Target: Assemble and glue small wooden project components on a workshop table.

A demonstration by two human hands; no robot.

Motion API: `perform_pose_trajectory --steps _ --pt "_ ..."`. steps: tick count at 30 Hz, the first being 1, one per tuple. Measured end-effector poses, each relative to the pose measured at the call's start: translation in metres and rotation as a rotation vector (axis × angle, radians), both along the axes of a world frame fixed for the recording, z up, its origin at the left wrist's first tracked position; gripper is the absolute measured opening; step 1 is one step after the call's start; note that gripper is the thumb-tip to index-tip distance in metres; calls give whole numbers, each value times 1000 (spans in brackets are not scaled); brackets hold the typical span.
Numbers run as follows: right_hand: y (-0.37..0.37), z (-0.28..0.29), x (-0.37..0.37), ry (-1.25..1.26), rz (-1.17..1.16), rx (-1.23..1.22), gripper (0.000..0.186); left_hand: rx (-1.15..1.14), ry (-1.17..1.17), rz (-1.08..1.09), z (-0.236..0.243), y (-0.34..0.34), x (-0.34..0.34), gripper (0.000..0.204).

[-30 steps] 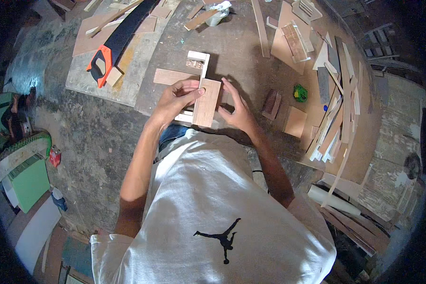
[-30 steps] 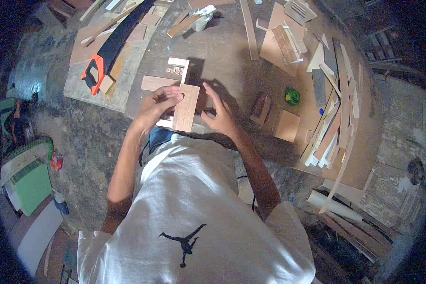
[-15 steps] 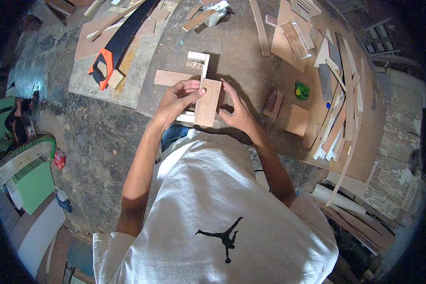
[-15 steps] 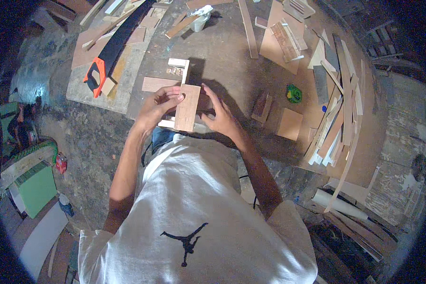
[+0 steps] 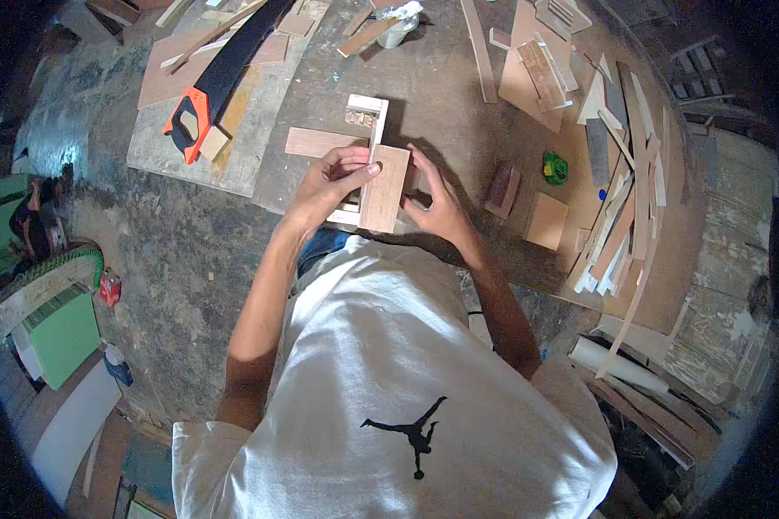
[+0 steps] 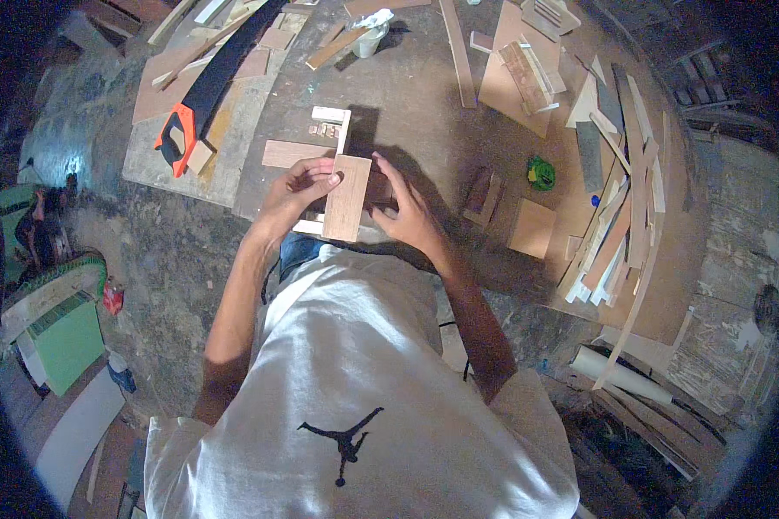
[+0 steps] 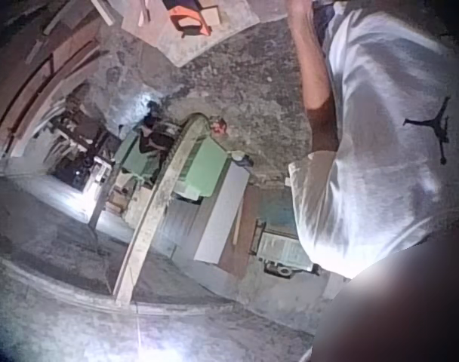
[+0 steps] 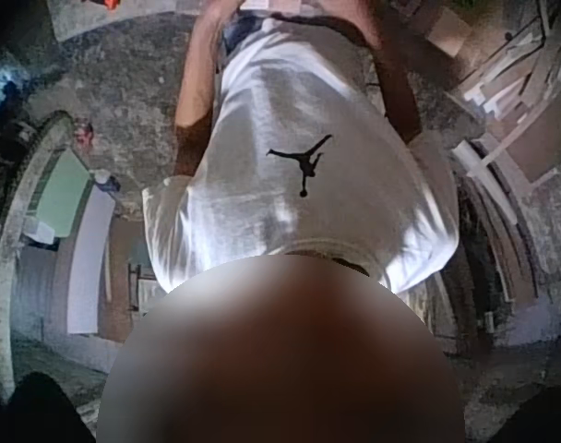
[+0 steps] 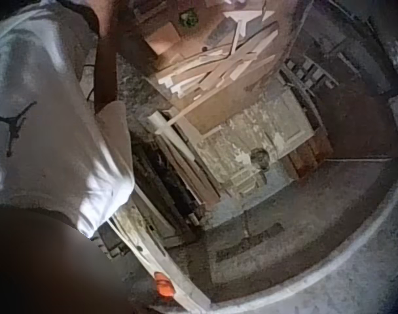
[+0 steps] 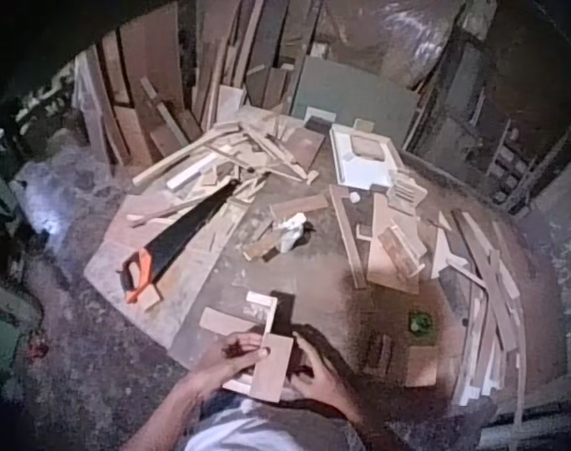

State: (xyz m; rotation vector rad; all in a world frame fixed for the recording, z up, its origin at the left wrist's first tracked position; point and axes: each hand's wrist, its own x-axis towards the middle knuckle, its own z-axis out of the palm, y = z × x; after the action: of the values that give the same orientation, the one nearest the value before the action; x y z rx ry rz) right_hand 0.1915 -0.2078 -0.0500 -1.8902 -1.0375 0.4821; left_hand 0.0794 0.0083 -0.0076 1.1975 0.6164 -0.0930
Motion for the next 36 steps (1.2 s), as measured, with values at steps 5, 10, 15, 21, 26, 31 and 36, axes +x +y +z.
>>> perform_pose_trajectory --steps 5,10,15,21,26,31,36 --pt "1 1 0 6 -7 21 87 19 -24 49 -6 0 -1 50" --pt "2 9 -1 -15 -9 3 86 32 23 36 9 3 1 46" --pt "1 9 0 -33 -8 -13 85 23 31 38 10 3 1 43" --pt "-1 10 1 -17 -31 -56 86 -15 7 15 -3 4 -1 43" --pt "-4 11 2 -63 -22 5 87 -14 -5 1 -7 3 1 43" --pt "-5 13 0 19 -40 -15 87 -31 -6 7 -18 4 0 42" --pt "-3 12 0 5 -34 -22 88 -78 -27 24 -21 6 0 40"
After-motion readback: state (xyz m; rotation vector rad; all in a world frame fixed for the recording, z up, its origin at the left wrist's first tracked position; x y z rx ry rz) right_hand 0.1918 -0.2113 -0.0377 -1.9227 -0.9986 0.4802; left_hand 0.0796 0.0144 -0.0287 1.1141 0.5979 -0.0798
